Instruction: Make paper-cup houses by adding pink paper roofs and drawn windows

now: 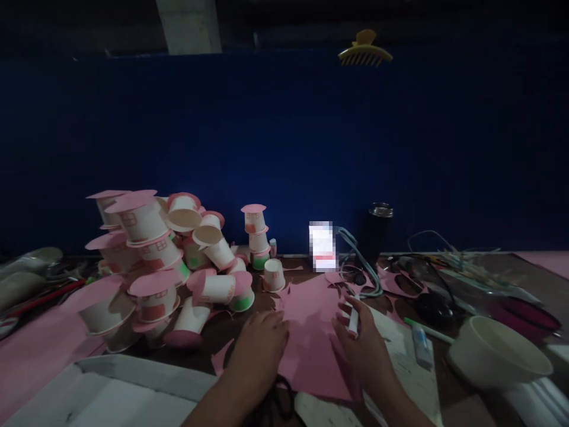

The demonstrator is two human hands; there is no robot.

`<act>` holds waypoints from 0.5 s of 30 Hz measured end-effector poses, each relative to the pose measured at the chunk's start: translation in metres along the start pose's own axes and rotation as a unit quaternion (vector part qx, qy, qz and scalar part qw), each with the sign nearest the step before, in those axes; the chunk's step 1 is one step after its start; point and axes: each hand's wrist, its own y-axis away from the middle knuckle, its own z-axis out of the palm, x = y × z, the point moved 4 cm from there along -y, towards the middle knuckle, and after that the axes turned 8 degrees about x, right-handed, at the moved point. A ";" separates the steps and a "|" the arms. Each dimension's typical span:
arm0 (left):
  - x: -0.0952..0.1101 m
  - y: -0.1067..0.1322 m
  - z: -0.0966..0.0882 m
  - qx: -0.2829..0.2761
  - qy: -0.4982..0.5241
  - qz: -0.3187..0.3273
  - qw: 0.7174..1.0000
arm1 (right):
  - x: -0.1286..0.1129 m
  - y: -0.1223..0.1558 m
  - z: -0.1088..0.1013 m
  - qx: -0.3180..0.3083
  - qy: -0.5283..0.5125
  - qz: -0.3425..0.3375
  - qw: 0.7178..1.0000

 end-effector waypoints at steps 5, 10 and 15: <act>0.001 0.030 -0.008 -0.116 -0.075 0.044 0.989 | 0.000 -0.003 -0.002 0.004 -0.016 -0.013 1.000; 0.009 0.050 0.015 -0.127 -0.130 0.167 0.969 | -0.015 -0.004 -0.015 0.057 0.014 -0.054 0.997; 0.023 0.045 0.005 -0.055 -0.185 0.314 0.930 | -0.032 0.004 -0.022 0.098 0.023 -0.101 0.990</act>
